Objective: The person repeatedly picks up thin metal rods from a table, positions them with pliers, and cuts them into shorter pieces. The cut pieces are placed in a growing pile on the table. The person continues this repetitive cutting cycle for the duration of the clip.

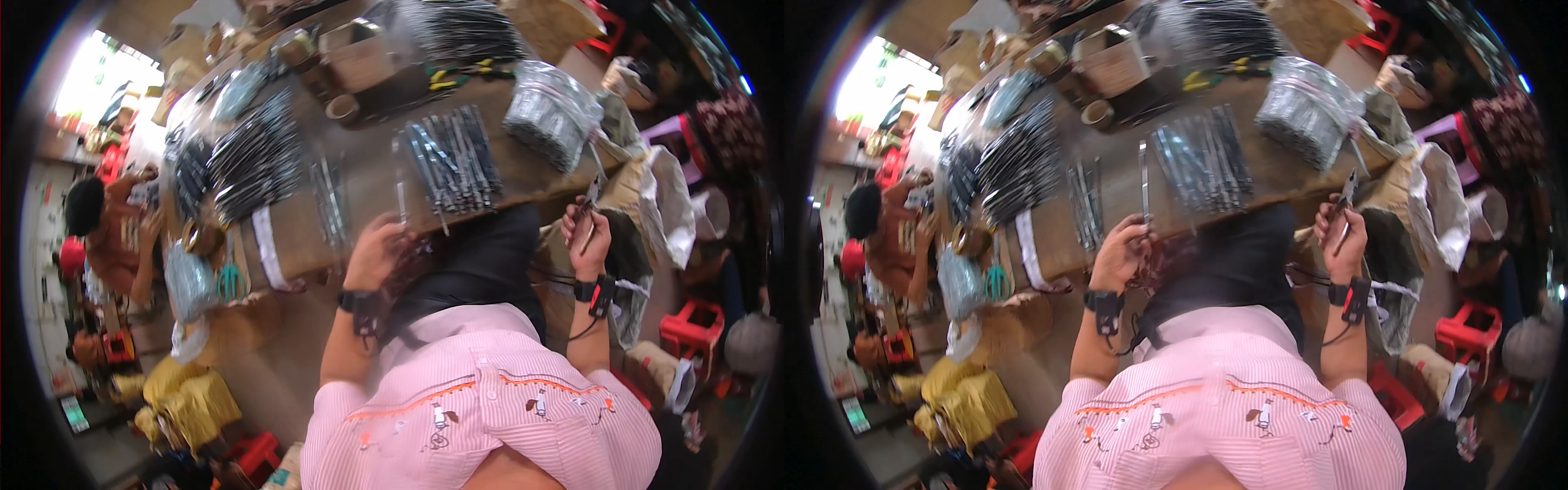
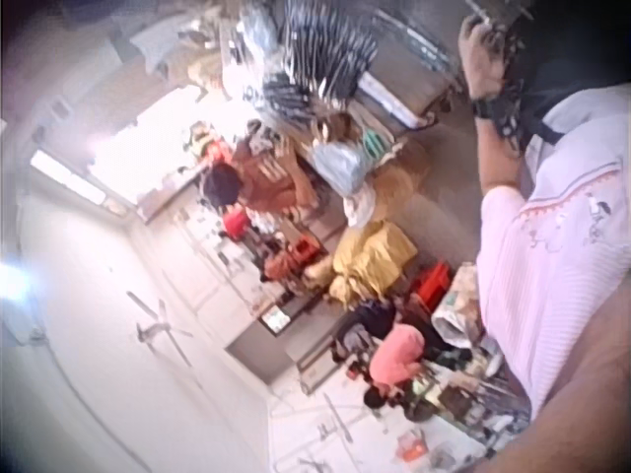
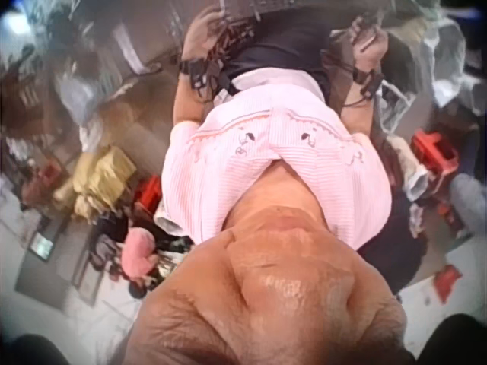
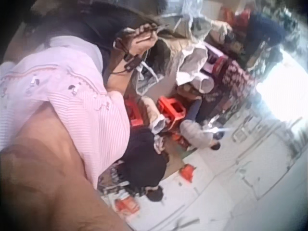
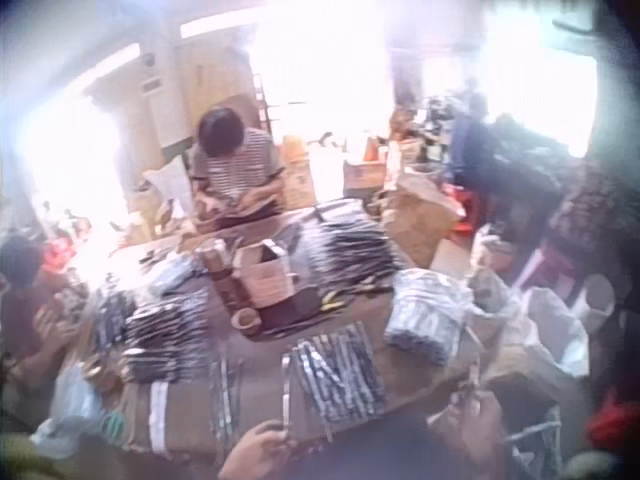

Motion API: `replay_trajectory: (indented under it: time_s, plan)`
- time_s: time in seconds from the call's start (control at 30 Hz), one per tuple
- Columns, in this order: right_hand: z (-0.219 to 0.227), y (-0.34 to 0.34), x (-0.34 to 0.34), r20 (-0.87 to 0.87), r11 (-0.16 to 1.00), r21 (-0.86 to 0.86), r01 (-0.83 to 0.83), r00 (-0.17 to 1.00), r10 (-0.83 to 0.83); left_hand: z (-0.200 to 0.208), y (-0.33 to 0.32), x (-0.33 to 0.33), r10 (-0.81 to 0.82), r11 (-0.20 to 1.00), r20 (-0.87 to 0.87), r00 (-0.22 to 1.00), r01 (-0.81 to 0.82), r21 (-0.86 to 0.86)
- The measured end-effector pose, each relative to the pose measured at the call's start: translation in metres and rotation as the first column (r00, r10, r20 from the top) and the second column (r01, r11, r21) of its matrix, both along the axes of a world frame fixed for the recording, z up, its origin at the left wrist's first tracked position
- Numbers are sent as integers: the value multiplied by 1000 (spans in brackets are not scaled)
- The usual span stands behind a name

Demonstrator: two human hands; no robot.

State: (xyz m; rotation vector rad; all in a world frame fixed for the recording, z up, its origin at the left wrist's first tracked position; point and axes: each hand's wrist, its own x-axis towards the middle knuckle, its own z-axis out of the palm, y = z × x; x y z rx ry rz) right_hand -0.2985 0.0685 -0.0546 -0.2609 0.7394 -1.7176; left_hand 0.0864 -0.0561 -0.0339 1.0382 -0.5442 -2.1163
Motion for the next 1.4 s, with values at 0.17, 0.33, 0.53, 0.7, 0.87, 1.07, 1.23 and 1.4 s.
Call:
replay_trajectory:
  time_s: [0.17, 0.33, 0.53, 0.7, 0.87, 1.07, 1.23, 1.4]
  plan:
    - [-27, -14, -36, -32, 979, 167, 119, 993, -115, 8, 14, 0, -5, 999, 31, 999, 4, 43]
    - [-33, -51, -46, -450, 905, 248, 344, 869, -207, 17, 23, -9, -24, 1000, 69, 997, 25, -15]
    - [-27, -90, -48, -770, 847, 124, 516, 589, -246, 25, 25, -23, -79, 994, 83, 993, 85, -67]
    - [-30, -88, -57, -742, 814, 244, 528, 642, -194, 25, 31, -20, -61, 993, 106, 992, 71, -90]
    - [-36, -100, -69, -822, 778, 162, 607, 519, -234, 24, 29, -18, -80, 994, 70, 994, 85, -72]
    - [-39, -98, -78, -661, 828, 230, 512, 707, -253, 26, 34, -23, -103, 988, 71, 992, 110, -109]
    - [-27, -60, -75, -397, 910, 337, 243, 913, -97, 27, 41, -12, -74, 995, 58, 996, 77, -57]
    - [-3, -39, -70, -1, 978, 199, -59, 998, 61, 26, 42, -4, -76, 995, 83, 994, 81, -56]
